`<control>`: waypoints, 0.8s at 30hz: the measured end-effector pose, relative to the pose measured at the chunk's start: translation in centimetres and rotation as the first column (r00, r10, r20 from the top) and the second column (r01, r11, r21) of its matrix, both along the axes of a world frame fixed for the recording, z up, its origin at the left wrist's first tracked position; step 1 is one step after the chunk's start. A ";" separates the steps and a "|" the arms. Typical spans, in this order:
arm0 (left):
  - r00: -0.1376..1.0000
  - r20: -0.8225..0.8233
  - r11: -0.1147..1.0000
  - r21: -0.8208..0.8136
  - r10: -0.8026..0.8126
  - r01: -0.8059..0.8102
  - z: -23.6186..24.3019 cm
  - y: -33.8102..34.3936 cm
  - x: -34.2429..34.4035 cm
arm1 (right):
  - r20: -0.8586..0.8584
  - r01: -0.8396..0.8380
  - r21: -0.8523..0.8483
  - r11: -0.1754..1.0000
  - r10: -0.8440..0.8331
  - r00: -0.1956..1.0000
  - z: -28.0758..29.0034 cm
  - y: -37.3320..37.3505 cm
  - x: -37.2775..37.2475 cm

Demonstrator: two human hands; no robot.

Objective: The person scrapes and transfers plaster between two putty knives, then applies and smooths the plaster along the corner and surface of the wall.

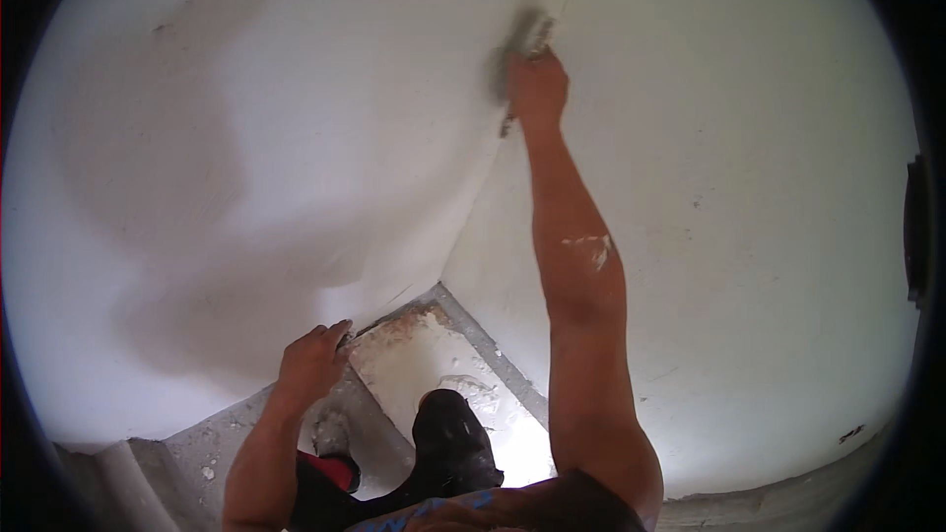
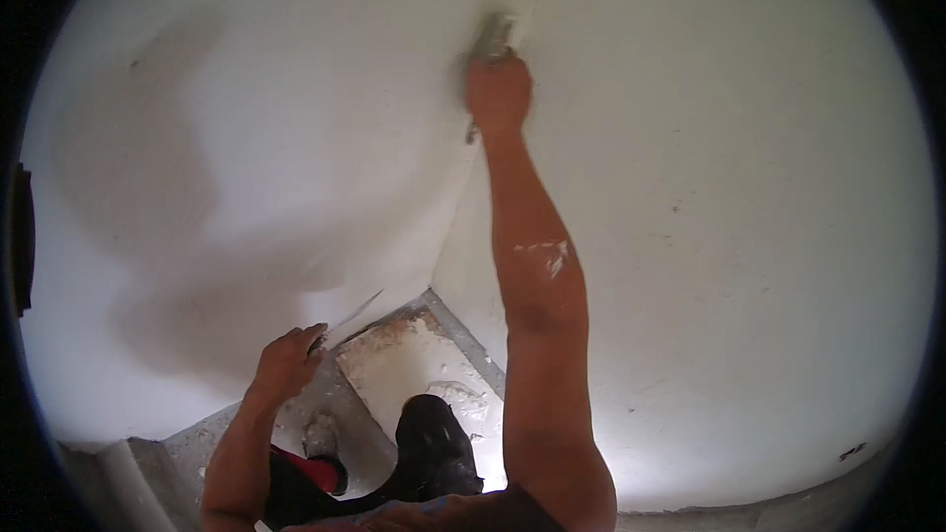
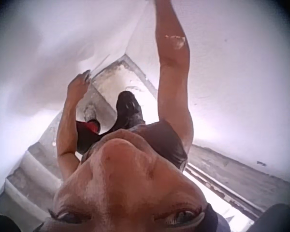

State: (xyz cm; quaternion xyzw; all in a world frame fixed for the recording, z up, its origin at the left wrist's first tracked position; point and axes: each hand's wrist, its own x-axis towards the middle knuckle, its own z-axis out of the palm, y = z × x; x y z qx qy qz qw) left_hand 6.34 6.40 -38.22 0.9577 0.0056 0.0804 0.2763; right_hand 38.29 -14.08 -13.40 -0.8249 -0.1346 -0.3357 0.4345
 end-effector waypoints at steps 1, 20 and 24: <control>1.000 0.002 1.000 -0.003 -0.012 0.012 0.0 -0.2 0.3 | 0.117 0.109 -0.103 0.989 -0.097 0.988 -0.4 1.3 0.2; 0.996 -0.077 0.998 -0.038 0.054 -0.057 -0.7 0.9 -0.3 | 0.186 -0.028 -0.084 0.996 0.044 0.981 3.8 2.6 -3.3; 0.996 -0.073 0.999 0.011 0.053 -0.052 0.0 0.6 -0.5 | 0.162 -0.003 0.095 0.996 -0.012 0.987 7.8 -1.9 -1.8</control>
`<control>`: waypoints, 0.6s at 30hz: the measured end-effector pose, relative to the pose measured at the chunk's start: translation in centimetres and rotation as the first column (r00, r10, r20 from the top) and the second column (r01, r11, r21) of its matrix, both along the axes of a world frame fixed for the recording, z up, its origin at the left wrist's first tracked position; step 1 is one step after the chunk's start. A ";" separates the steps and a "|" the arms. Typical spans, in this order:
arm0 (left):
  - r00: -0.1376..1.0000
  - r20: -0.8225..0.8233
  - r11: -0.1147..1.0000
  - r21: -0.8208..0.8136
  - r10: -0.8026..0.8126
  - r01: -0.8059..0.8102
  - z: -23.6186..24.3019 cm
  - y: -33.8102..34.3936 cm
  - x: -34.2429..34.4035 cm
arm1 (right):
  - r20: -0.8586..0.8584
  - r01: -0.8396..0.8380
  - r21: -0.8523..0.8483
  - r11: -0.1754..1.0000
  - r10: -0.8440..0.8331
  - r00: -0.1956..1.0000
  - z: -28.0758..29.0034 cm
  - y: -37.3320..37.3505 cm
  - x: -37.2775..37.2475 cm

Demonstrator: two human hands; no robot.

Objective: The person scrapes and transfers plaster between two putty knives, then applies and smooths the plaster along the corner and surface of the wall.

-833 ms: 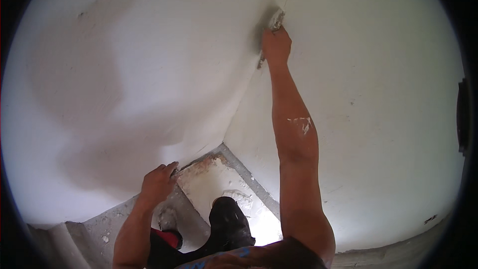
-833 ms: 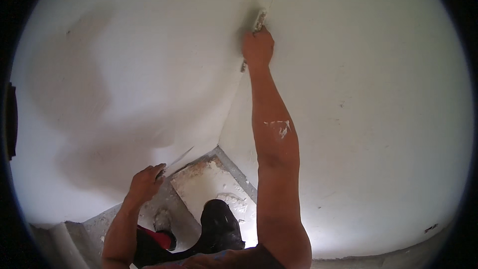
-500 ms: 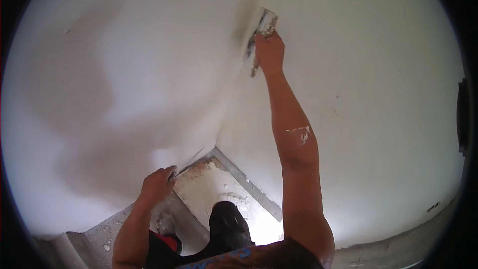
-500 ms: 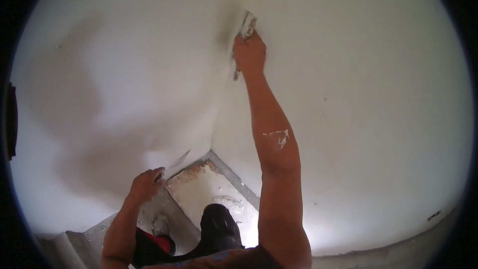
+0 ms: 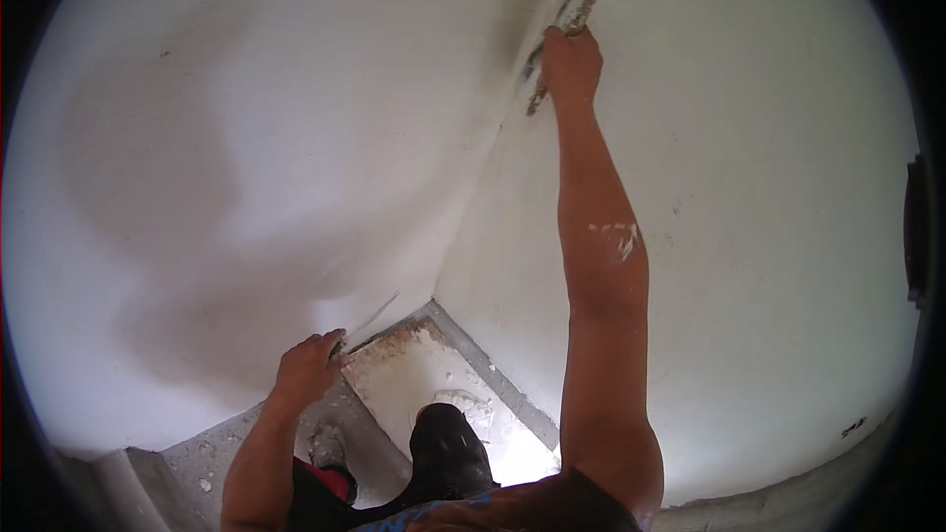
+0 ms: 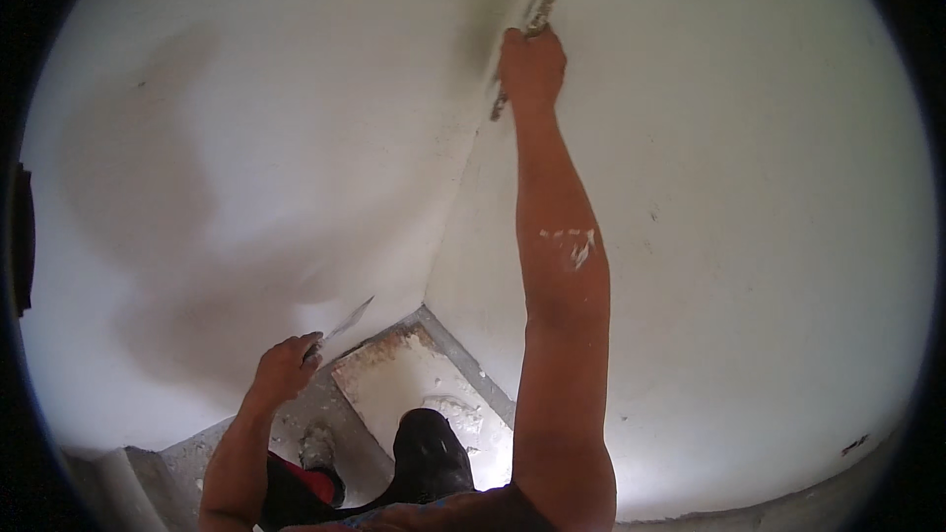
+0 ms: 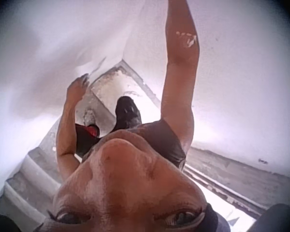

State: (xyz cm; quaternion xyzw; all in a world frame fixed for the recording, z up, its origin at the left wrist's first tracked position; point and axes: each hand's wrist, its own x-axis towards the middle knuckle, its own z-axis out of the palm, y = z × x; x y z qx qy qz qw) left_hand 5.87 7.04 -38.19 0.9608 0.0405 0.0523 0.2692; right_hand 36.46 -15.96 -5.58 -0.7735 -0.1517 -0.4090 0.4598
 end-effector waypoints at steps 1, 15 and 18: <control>1.000 0.007 1.000 0.000 0.003 -0.003 0.0 -0.2 0.0 | 0.007 -0.003 0.000 1.000 0.003 1.000 0.7 -0.8 1.2; 0.999 -0.005 0.998 -0.045 -0.044 0.044 -0.2 0.1 0.2 | 0.309 -0.051 -0.183 0.982 0.107 0.945 6.1 0.9 -3.3; 0.998 0.013 0.998 -0.021 -0.060 0.061 -0.9 0.5 0.2 | 0.403 -0.081 -0.170 0.982 0.145 0.904 7.6 0.6 -0.6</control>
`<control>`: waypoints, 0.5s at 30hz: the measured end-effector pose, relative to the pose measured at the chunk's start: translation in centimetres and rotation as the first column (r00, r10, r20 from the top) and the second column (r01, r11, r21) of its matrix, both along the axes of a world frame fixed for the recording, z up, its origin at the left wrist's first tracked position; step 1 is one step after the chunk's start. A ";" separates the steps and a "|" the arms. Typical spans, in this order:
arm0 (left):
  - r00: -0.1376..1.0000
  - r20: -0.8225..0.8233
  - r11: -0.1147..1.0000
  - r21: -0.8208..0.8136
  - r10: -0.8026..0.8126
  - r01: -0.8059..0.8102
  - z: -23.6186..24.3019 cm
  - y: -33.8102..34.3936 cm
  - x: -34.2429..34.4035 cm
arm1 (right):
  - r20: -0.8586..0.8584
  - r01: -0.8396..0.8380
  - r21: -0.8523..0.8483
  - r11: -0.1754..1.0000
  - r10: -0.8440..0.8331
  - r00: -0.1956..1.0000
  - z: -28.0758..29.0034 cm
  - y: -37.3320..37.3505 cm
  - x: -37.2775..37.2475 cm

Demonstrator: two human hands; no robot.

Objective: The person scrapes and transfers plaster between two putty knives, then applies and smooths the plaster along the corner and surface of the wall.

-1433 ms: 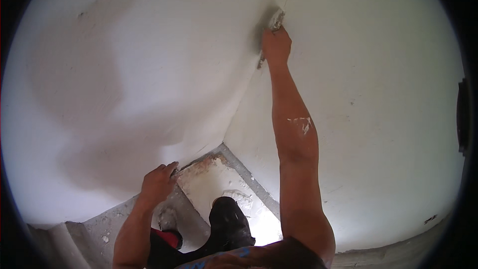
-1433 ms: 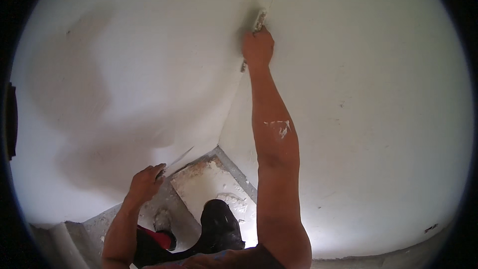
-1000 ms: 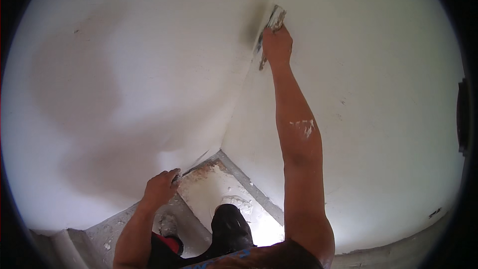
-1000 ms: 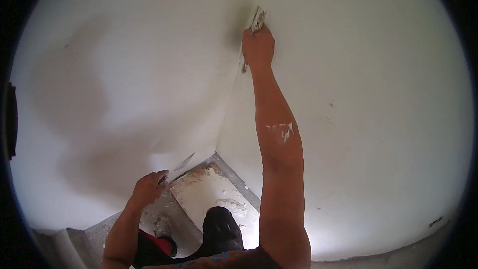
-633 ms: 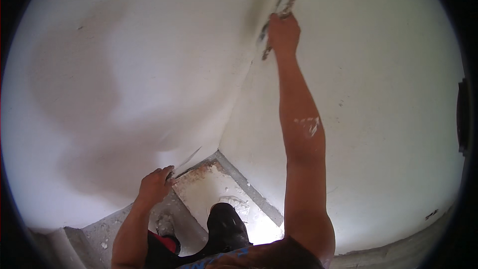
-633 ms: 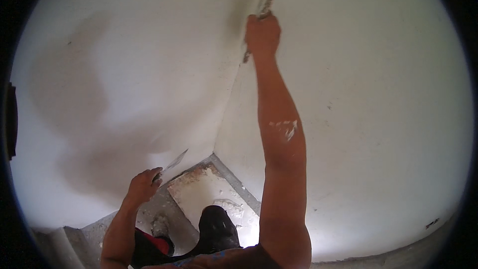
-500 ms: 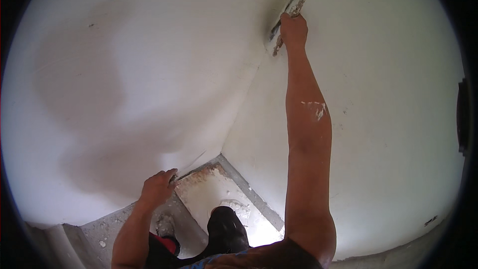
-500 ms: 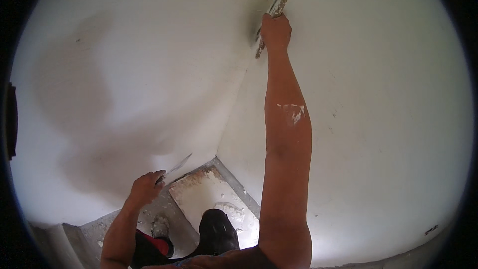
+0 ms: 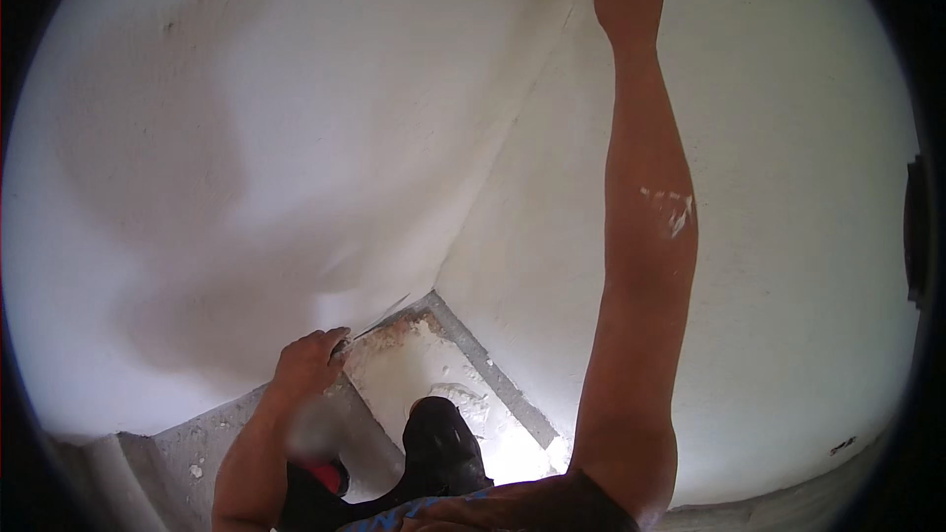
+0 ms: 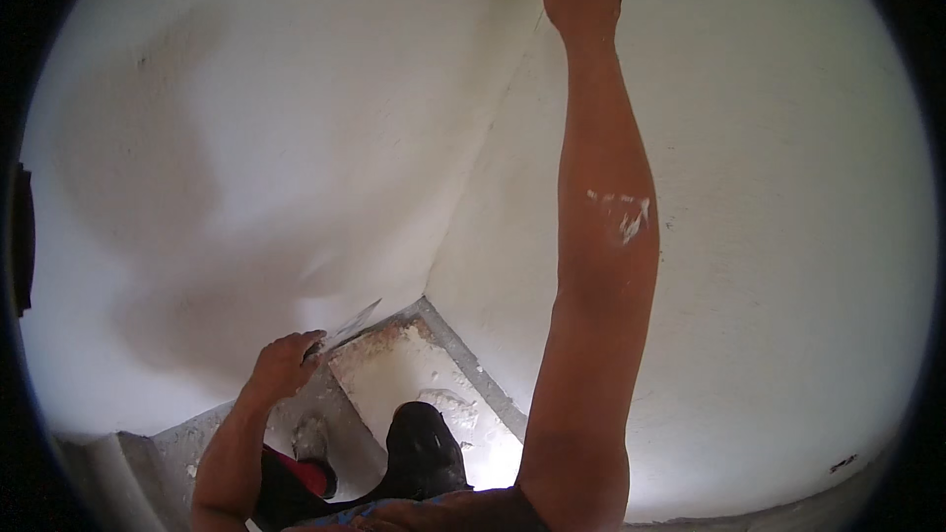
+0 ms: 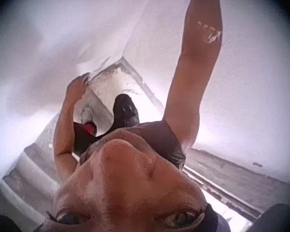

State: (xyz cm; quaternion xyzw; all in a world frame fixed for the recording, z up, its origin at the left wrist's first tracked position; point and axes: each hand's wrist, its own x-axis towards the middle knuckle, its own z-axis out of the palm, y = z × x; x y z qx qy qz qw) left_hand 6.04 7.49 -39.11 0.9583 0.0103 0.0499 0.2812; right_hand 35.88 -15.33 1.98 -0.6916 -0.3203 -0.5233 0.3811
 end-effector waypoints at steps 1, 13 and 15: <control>1.000 -0.010 1.000 -0.003 -0.002 0.002 -0.1 0.1 0.0 | 0.059 0.051 -0.036 0.998 -0.049 0.997 0.2 0.0 1.1; 1.000 0.010 0.997 -0.081 0.008 -0.008 1.1 0.5 -0.1 | -0.012 0.260 -0.209 0.943 -0.269 0.963 -14.5 0.9 3.7; 1.000 0.001 0.995 -0.095 0.005 -0.005 0.9 0.4 -0.1 | -0.145 0.103 -0.287 0.952 -0.150 0.978 -21.6 1.7 1.2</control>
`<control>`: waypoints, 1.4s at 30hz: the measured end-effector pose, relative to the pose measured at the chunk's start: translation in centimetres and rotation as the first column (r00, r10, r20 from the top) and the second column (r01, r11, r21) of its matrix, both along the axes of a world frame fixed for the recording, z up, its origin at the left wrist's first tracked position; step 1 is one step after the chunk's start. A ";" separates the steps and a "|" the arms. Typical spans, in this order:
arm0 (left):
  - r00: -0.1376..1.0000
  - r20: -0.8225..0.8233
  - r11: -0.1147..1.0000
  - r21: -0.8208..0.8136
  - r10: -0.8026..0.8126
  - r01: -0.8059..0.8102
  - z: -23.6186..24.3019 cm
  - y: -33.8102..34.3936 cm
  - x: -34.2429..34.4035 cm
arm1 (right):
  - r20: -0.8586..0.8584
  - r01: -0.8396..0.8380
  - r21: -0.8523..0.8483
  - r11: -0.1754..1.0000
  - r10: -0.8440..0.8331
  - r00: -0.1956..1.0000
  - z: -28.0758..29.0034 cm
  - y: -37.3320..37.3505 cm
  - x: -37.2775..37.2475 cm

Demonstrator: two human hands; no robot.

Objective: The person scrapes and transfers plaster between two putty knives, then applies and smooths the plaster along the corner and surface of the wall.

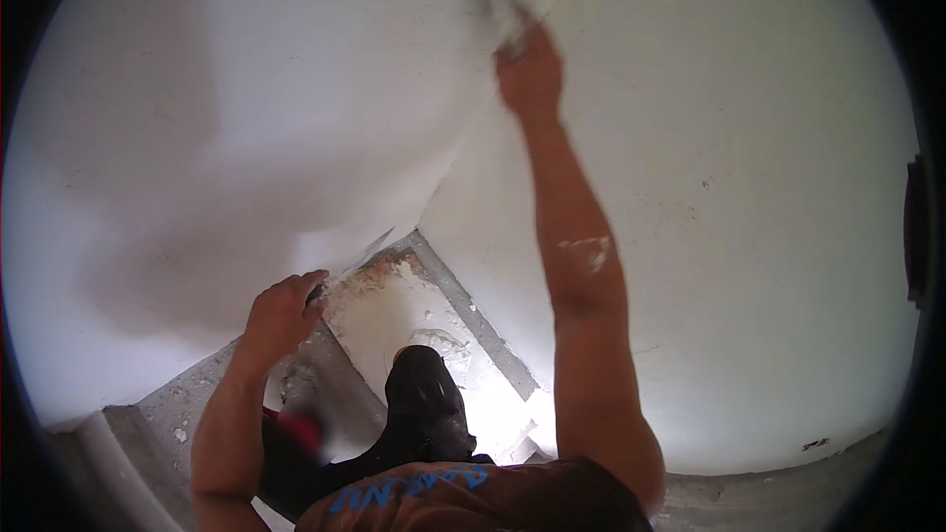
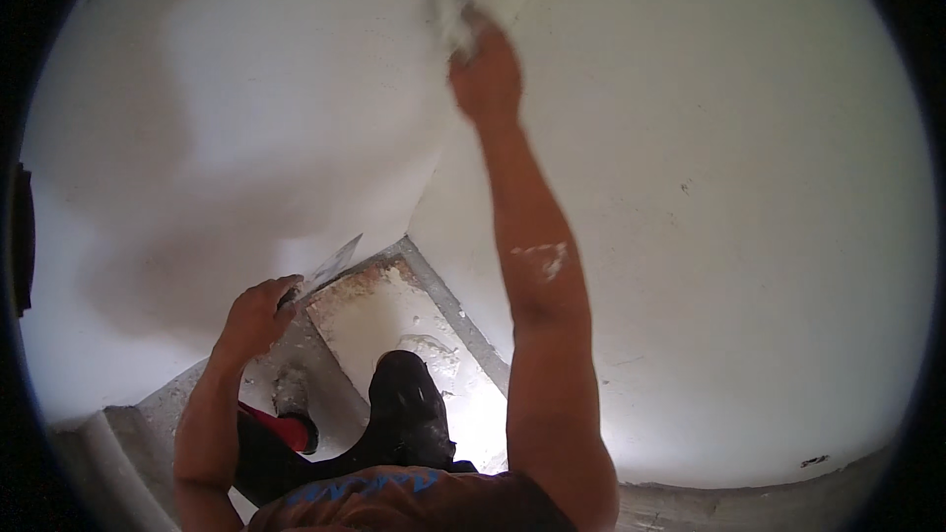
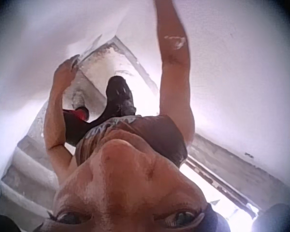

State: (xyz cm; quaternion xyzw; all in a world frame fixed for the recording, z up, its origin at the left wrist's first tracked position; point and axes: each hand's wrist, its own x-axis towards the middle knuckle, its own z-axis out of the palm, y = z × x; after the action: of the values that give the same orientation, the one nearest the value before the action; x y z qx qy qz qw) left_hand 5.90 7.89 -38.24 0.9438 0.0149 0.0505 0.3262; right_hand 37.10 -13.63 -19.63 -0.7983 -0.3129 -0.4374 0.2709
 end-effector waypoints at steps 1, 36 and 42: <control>1.000 -0.005 1.000 -0.008 -0.008 0.008 -0.1 -0.2 0.3 | -0.049 -0.045 -0.055 0.997 0.043 0.998 -3.4 -0.5 -0.7; 0.831 -0.500 0.966 0.053 0.245 -0.253 -0.8 -4.6 -0.2 | -0.812 -0.246 -0.584 0.774 -0.556 0.178 -52.0 -26.2 -31.0; 0.828 -0.504 0.962 0.023 0.246 -0.272 -2.1 -4.5 -0.6 | -0.776 -0.086 -0.611 0.787 -0.574 0.260 -52.5 -18.7 -28.6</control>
State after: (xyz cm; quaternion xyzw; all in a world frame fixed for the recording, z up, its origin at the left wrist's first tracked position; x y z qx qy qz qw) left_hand 5.35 3.43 -40.39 0.9050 0.2283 -0.1532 0.3246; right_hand 8.52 -32.29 -72.14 -0.9764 -0.0657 0.1865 0.0873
